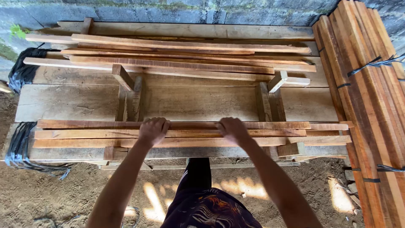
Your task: The recorder organizes and bundles several thin slats of wood together using plastic ties.
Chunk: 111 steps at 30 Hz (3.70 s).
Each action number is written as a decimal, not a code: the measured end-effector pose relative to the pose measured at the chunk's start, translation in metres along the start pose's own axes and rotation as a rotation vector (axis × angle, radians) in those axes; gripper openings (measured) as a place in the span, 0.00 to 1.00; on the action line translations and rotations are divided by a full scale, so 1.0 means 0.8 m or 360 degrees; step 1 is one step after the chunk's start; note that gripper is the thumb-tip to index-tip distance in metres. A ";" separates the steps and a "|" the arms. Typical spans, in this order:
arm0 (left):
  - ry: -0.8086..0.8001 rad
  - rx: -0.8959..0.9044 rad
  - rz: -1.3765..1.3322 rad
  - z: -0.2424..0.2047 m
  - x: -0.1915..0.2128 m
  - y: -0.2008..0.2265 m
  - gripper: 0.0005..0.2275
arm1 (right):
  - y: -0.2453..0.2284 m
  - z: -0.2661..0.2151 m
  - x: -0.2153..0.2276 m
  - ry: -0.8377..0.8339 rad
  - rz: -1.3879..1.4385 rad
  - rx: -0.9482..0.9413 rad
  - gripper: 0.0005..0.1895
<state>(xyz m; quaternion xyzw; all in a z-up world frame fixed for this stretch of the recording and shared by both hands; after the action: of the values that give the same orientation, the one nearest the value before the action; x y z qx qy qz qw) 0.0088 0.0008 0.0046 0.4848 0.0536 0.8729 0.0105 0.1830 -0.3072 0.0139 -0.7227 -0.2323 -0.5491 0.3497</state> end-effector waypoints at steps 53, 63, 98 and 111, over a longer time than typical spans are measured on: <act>-0.1249 0.0377 -0.0619 -0.011 0.078 -0.143 0.19 | -0.109 0.038 -0.058 0.0587 -0.0181 -0.0056 0.30; -0.1012 0.0466 -0.0088 -0.125 0.095 -0.375 0.19 | -0.261 0.106 -0.103 0.0488 -0.0344 -0.0101 0.30; -0.0600 0.0717 -0.0208 -0.145 0.090 -0.440 0.24 | -0.357 0.133 -0.084 0.0254 -0.0029 -0.0469 0.26; -0.0471 0.0513 -0.0097 -0.129 0.124 -0.428 0.18 | -0.344 0.136 -0.110 0.0369 -0.0139 -0.0604 0.28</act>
<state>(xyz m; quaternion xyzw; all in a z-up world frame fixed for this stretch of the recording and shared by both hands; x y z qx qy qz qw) -0.1429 0.3399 -0.0011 0.6011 0.2051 0.7717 -0.0331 0.0283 -0.0421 -0.0178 -0.6968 -0.1143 -0.6770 0.2078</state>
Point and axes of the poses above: each hand's wrist, its own z-axis towards the middle knuckle, its own x-axis out of the back of the hand, y = z × x, the point moved 1 cm from there along z, towards the middle knuckle, and after that the axes turned 4 degrees about y, right-handed, at the moved point
